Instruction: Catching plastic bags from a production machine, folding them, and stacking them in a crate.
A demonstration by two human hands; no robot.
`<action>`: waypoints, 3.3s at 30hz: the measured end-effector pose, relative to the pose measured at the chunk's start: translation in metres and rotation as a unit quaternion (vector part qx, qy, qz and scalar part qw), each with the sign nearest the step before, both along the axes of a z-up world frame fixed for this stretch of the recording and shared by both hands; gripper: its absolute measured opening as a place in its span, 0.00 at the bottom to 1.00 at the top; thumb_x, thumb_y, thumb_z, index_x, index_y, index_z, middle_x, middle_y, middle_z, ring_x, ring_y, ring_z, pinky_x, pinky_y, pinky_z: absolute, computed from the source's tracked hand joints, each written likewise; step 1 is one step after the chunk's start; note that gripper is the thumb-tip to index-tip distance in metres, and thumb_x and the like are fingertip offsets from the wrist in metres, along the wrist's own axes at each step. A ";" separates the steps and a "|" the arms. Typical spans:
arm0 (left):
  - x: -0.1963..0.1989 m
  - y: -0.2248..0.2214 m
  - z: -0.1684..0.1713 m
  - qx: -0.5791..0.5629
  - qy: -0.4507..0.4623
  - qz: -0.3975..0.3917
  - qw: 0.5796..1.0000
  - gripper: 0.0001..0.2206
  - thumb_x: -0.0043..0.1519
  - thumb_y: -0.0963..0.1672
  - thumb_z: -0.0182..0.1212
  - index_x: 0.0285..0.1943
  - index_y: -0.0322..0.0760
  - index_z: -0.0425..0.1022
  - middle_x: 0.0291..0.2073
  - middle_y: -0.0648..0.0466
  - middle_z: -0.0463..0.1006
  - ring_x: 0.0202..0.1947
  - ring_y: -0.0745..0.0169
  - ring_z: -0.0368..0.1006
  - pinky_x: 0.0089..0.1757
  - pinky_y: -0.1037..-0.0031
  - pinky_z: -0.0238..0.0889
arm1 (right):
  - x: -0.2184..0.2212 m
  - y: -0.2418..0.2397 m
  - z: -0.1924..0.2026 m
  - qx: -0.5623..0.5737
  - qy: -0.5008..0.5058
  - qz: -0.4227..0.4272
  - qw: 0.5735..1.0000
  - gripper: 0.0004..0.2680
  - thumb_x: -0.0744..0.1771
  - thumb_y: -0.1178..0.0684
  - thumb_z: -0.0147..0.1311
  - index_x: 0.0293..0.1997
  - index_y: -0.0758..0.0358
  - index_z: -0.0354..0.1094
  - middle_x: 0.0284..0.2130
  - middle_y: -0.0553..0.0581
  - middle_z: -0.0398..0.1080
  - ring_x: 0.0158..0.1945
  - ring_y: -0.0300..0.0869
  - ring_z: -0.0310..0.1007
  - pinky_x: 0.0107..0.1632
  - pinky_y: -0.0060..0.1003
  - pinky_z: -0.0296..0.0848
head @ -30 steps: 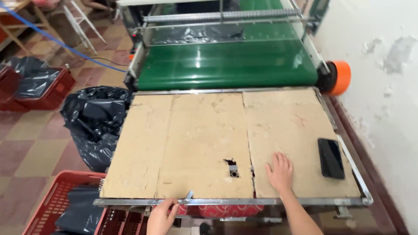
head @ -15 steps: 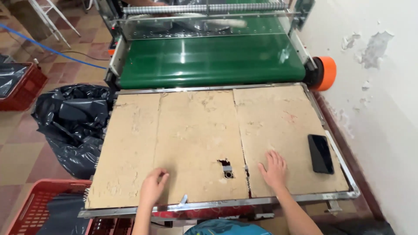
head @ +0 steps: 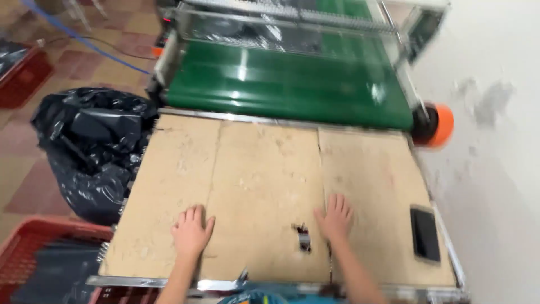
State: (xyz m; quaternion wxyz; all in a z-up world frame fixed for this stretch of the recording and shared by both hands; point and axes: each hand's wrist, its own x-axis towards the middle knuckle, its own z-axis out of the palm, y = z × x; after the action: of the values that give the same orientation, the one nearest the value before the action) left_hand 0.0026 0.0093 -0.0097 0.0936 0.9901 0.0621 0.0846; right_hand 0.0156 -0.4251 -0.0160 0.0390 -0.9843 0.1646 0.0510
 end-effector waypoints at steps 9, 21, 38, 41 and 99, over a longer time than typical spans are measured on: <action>0.129 -0.037 -0.011 -0.118 -0.005 -0.096 0.988 0.15 0.63 0.53 0.49 0.40 0.43 0.77 0.35 0.45 0.79 0.39 0.39 0.75 0.38 0.51 0.67 | 0.045 0.012 0.036 -0.061 -0.035 0.047 0.996 0.26 0.66 0.26 0.37 0.55 0.60 0.61 0.53 0.59 0.65 0.57 0.52 0.61 0.59 0.47 0.62; 0.106 -0.066 0.000 -0.233 0.012 -0.022 0.972 0.15 0.63 0.53 0.50 0.28 0.45 0.70 0.25 0.54 0.76 0.37 0.51 0.71 0.36 0.59 0.65 | 0.038 0.003 0.021 0.041 -0.057 0.051 0.996 0.28 0.65 0.29 0.43 0.68 0.57 0.53 0.68 0.57 0.51 0.72 0.49 0.46 0.72 0.52 0.43; 0.110 -0.065 -0.023 -0.202 -0.034 -0.031 0.978 0.16 0.63 0.51 0.51 0.25 0.41 0.64 0.22 0.52 0.72 0.35 0.50 0.70 0.36 0.58 0.62 | 0.041 -0.008 0.002 0.021 -0.106 0.059 0.992 0.28 0.63 0.27 0.45 0.65 0.55 0.58 0.66 0.56 0.56 0.70 0.50 0.51 0.69 0.52 0.49; 0.109 -0.063 -0.025 -0.192 -0.053 -0.039 0.979 0.16 0.62 0.51 0.52 0.25 0.42 0.66 0.22 0.50 0.73 0.35 0.47 0.71 0.36 0.56 0.62 | 0.038 -0.004 0.008 0.022 -0.089 0.055 0.994 0.29 0.64 0.27 0.44 0.67 0.54 0.57 0.67 0.54 0.55 0.71 0.49 0.50 0.70 0.51 0.49; 0.259 -0.165 0.083 -0.877 -0.050 0.281 0.386 0.21 0.55 0.45 0.66 0.56 0.31 0.74 0.49 0.50 0.81 0.45 0.59 0.78 0.47 0.68 0.73 | 0.045 -0.012 -0.011 0.076 -0.126 0.009 0.989 0.24 0.63 0.31 0.46 0.61 0.49 0.63 0.66 0.47 0.59 0.64 0.46 0.59 0.66 0.47 0.50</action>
State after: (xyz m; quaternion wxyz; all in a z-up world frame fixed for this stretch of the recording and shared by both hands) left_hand 0.2619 -0.1554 0.0730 0.8839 0.2782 0.3719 0.0542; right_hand 0.0606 -0.4373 -0.0273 0.1334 -0.9786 0.1448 -0.0604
